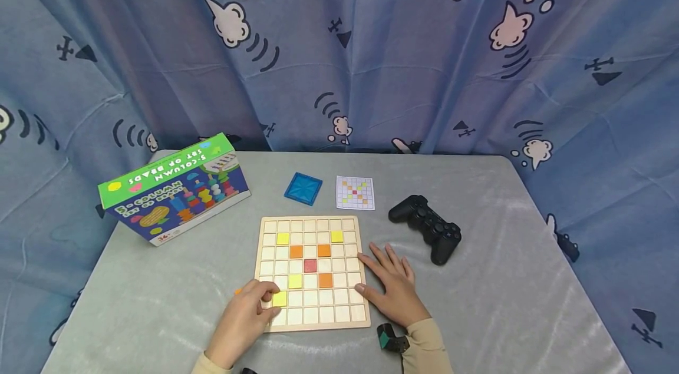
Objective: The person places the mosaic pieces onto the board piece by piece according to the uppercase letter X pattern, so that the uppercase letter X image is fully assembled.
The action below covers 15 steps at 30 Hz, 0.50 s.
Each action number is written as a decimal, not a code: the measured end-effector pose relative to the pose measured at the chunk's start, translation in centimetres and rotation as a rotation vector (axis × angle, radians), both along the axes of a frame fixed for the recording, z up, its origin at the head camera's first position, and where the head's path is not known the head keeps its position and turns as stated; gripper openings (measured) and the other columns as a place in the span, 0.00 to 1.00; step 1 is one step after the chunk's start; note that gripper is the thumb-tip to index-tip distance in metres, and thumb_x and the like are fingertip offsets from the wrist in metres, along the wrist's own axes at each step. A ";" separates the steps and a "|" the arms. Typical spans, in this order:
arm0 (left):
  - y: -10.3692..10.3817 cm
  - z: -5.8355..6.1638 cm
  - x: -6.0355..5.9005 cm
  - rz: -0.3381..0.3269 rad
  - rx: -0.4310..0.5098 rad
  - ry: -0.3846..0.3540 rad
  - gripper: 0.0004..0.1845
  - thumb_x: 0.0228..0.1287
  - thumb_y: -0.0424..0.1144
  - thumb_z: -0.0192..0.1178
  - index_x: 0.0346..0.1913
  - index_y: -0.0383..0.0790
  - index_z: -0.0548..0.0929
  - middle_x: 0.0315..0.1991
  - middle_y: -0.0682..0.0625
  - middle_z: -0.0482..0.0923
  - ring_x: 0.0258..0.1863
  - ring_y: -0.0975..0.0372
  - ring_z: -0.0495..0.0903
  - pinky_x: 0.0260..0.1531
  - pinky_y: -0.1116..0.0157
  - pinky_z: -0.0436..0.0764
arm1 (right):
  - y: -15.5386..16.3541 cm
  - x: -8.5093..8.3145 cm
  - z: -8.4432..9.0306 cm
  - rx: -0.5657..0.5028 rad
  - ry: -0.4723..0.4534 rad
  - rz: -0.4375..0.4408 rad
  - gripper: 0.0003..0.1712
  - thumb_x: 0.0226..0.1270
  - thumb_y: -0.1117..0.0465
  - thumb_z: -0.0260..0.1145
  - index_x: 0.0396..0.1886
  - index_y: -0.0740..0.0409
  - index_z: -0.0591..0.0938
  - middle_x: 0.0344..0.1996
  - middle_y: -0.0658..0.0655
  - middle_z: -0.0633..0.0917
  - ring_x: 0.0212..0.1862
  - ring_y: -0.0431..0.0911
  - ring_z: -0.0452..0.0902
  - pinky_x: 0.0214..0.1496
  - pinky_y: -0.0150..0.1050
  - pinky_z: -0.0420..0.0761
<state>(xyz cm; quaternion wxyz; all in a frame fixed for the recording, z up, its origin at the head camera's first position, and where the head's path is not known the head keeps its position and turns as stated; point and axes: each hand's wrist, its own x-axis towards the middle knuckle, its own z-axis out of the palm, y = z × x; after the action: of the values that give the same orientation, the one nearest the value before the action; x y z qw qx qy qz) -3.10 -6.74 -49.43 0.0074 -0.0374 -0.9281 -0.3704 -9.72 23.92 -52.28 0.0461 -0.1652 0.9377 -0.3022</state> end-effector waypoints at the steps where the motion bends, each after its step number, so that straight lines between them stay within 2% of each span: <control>1: 0.0 0.0 0.0 -0.004 -0.001 0.001 0.17 0.46 0.31 0.73 0.41 0.43 0.82 0.31 0.56 0.70 0.23 0.70 0.68 0.23 0.73 0.70 | 0.0 0.0 0.0 0.000 -0.002 -0.001 0.36 0.61 0.39 0.65 0.69 0.36 0.69 0.73 0.53 0.61 0.75 0.60 0.43 0.67 0.66 0.37; 5: 0.1 0.0 0.0 -0.005 -0.011 0.003 0.19 0.47 0.32 0.73 0.44 0.44 0.82 0.30 0.56 0.69 0.24 0.70 0.69 0.24 0.73 0.70 | 0.0 -0.1 0.1 0.005 -0.004 -0.001 0.36 0.61 0.39 0.64 0.69 0.36 0.68 0.73 0.53 0.61 0.75 0.60 0.42 0.67 0.67 0.37; 9: -0.2 0.1 -0.2 0.009 0.009 -0.024 0.17 0.53 0.35 0.70 0.47 0.42 0.80 0.30 0.56 0.68 0.23 0.71 0.66 0.23 0.73 0.68 | 0.0 -0.1 0.1 0.004 -0.006 -0.003 0.36 0.61 0.38 0.64 0.69 0.36 0.68 0.73 0.53 0.61 0.75 0.60 0.42 0.67 0.67 0.37; 15: -2.3 0.4 -0.5 0.132 0.050 -0.026 0.11 0.62 0.37 0.64 0.47 0.40 0.82 0.27 0.57 0.70 0.21 0.72 0.65 0.22 0.73 0.67 | -0.1 0.0 0.1 0.000 -0.006 -0.001 0.36 0.61 0.39 0.64 0.69 0.37 0.69 0.73 0.54 0.61 0.75 0.61 0.42 0.66 0.67 0.37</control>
<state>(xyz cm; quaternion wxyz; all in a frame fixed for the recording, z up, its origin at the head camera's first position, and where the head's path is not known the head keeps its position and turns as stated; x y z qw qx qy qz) -3.59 -9.02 -48.98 0.0208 0.0290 -0.9190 -0.3926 -9.76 23.84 -52.19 0.0489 -0.1636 0.9377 -0.3025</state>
